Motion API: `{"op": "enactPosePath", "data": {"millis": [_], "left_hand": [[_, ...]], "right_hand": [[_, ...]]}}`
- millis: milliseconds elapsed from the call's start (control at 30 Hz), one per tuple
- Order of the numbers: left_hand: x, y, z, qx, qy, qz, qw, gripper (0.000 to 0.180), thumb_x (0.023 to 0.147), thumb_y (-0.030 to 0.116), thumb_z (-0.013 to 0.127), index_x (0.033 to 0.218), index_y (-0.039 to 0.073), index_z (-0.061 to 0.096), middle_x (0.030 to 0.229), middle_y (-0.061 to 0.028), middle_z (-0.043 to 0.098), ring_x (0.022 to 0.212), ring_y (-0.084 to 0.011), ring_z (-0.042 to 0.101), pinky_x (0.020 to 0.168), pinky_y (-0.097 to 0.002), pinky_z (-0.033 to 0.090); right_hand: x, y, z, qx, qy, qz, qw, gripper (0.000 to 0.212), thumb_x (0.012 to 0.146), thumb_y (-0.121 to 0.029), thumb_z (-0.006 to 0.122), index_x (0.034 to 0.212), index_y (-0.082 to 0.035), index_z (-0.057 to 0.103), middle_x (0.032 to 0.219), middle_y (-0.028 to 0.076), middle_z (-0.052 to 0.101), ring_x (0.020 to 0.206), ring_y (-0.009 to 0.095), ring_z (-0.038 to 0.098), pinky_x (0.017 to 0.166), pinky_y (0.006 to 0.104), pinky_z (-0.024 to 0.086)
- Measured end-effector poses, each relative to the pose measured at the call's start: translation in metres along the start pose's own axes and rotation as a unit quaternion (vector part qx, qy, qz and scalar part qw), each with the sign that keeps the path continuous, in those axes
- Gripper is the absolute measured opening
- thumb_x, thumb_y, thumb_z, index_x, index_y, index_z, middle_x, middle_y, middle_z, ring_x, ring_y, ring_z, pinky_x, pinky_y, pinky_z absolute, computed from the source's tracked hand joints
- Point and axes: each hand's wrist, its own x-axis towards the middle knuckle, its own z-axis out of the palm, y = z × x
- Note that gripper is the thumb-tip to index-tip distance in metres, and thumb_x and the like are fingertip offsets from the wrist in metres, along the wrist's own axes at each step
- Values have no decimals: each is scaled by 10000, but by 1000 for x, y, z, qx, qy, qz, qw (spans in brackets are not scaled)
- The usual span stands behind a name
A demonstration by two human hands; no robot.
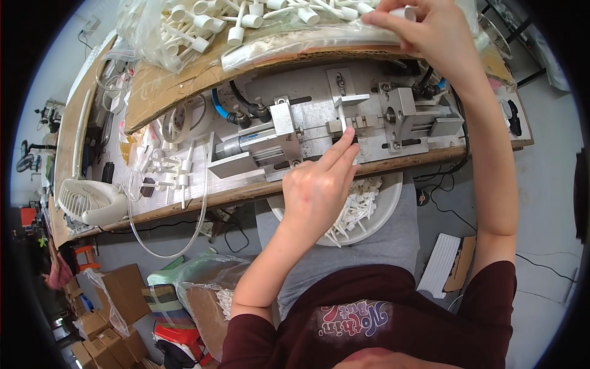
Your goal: Manually assemble plastic sprayer heads and dip tubes using a specialized workbench jig.
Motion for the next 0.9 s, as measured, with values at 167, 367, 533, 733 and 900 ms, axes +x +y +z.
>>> {"op": "enactPosePath", "data": {"millis": [167,367,533,733,900], "left_hand": [[13,-4,-19,-67,-29,28,997,290,810,172,796,1073,66,735,1122,-84,743,640,-238,701,579,-317,556],[78,-28,-58,-59,169,76,981,180,819,169,809,963,72,759,919,-85,747,698,-182,698,641,-292,551],[142,-42,-69,-16,149,19,989,237,821,187,787,984,26,729,861,-131,707,814,-266,690,724,-369,543],[183,-70,-40,105,99,-10,989,300,788,221,810,961,-3,712,853,-154,704,803,-292,691,740,-385,544],[183,-60,-45,39,65,-42,996,301,777,183,811,988,-11,719,837,-154,713,787,-280,701,738,-373,556]], "right_hand": [[-22,18,-5,244,-119,75,959,296,824,-191,779,1066,-29,722,953,136,687,903,213,684,772,318,541],[-92,-4,0,274,-90,96,953,315,878,-17,727,1184,19,661,1044,74,712,851,112,712,706,222,542],[-141,-3,39,49,-1,-118,992,265,755,-60,806,992,-22,694,1121,84,708,798,206,697,669,303,566],[-160,-5,69,-83,-53,-151,984,289,727,-76,802,987,-28,686,1236,96,708,641,209,661,597,302,537],[-142,-5,74,-107,-49,-176,977,254,737,-94,793,959,-54,676,1241,79,712,543,197,601,549,295,507]]}}
